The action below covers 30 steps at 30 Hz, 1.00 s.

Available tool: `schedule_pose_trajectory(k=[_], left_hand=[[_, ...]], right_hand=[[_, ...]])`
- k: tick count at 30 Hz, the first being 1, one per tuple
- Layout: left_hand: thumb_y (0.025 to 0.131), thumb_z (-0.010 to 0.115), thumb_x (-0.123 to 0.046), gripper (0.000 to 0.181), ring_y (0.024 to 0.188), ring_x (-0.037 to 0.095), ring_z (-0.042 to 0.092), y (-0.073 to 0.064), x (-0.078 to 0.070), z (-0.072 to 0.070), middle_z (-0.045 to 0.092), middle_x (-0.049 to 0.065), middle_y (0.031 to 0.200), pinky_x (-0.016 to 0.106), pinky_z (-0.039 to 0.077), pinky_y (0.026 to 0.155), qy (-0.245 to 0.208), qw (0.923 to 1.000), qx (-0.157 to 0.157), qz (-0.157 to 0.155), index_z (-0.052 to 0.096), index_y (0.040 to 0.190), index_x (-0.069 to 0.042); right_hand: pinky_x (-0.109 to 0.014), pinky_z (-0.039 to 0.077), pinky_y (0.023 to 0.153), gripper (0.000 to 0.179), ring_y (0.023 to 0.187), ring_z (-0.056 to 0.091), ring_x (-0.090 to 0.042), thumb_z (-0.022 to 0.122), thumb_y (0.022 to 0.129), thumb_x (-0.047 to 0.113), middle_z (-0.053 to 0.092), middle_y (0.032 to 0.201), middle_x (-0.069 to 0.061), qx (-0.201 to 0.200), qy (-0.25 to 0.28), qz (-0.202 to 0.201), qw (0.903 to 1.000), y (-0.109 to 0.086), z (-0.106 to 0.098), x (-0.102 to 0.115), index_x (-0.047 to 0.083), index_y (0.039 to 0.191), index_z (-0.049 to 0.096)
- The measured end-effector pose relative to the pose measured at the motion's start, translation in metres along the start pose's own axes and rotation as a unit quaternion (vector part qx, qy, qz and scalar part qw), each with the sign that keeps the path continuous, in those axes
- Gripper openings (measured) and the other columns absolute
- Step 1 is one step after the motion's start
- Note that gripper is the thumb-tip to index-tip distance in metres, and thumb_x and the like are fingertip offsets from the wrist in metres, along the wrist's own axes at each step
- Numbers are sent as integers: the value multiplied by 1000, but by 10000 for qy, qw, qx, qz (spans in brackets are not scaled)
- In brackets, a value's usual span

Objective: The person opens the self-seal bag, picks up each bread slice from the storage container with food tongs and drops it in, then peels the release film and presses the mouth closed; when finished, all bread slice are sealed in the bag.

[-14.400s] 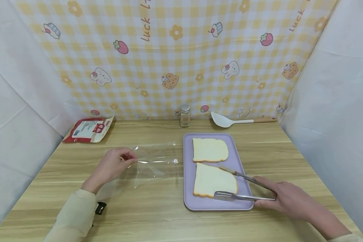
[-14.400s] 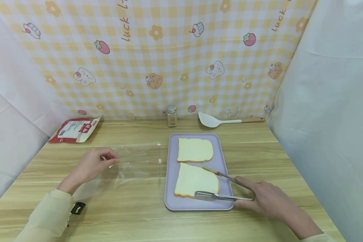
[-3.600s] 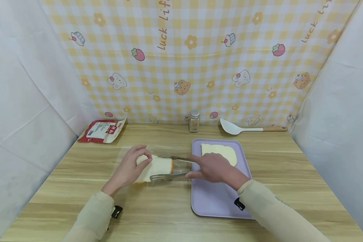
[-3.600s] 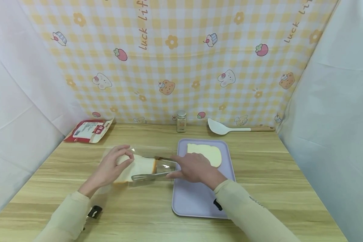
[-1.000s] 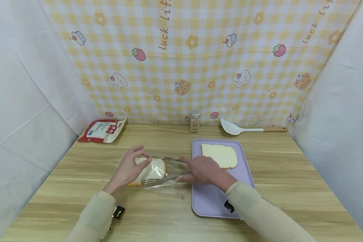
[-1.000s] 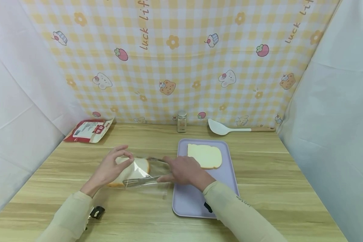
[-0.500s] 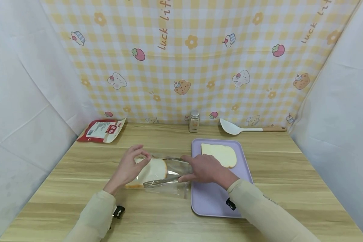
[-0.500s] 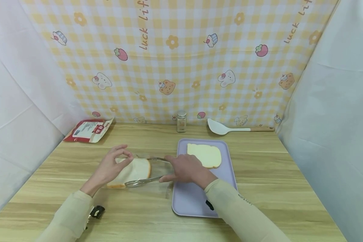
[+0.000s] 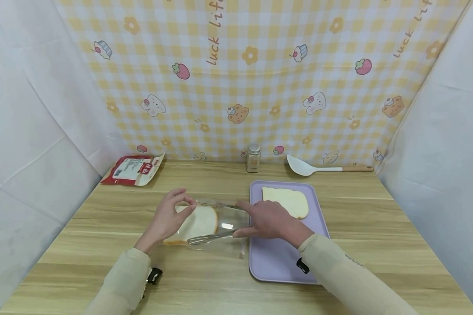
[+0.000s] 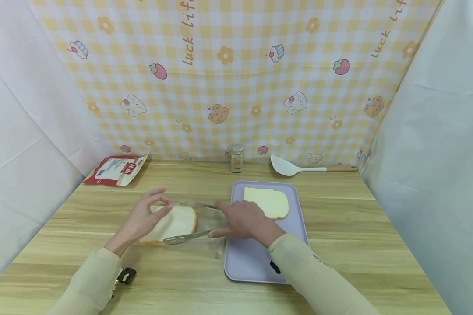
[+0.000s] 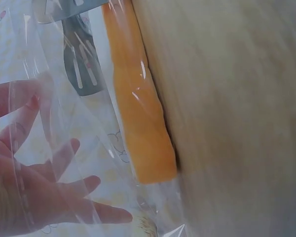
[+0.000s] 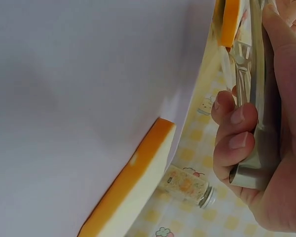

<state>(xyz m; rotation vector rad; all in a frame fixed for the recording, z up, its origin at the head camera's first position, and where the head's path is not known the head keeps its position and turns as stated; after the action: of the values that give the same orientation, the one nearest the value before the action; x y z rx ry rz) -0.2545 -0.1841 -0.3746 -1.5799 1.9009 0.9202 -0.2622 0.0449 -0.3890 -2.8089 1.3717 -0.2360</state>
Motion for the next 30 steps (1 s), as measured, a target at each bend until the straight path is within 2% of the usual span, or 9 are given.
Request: schedule_pose_trajectory(k=[7,11,19,21,25,28,30], left_hand=[[101,69,-14,4,147,56,39,0,-3,4,51,30,154,78,25,117,276,9995,51,157,71,100,-11],[102,67,-12,4,147,55,40,1,1,2,51,30,154,75,27,119,297,9996,3,40,70,101,-9],[103,65,-10,6,145,54,42,1,4,-4,52,31,152,70,30,121,203,9997,-118,-68,68,102,-6],[103,64,-10,6,145,53,43,1,4,-5,53,31,152,70,31,121,216,9997,-122,-60,68,103,-6],[104,65,-12,7,145,54,43,1,5,-5,53,30,151,70,32,119,260,9996,-84,-53,69,104,-7],[104,65,-14,6,145,54,43,1,5,-4,53,28,152,70,32,119,295,9995,-43,-82,69,105,-8],[104,65,-14,6,145,53,44,2,6,-3,53,28,152,70,32,119,317,9994,-27,-102,69,105,-9]], right_hand=[[-32,43,50,82,54,52,-13,69,86,77,54,64,5,27,94,171,9998,-6,1,-8,21,144,53],[-33,43,50,79,55,53,-14,72,85,76,55,65,3,20,184,295,9994,-8,0,-14,20,138,53],[-32,41,51,82,54,52,-13,73,81,79,56,64,4,29,359,435,9984,-14,-4,-25,18,133,55],[-32,41,51,82,55,53,-14,73,80,79,57,65,4,31,396,480,9981,-17,-5,-29,18,132,55],[-31,43,52,80,59,59,-12,74,81,78,69,76,7,-4,413,517,9978,-23,-7,-35,20,132,55],[-30,44,52,79,61,59,-10,73,82,78,72,81,8,-99,333,450,9984,-29,-10,-39,20,133,56],[-30,44,52,80,60,57,-9,72,83,77,69,77,8,-175,266,382,9988,-34,-13,-41,21,137,56]])
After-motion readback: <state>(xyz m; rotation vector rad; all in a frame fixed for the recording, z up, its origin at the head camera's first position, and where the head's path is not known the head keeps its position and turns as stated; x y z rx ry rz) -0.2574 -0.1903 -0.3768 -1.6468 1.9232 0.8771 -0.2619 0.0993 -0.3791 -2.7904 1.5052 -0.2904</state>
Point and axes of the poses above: each hand's wrist, its own y-axis towards the middle knuckle, its own z-axis out of the palm, x = y × z, the point moved 10 cm from there along y, towards the middle knuckle
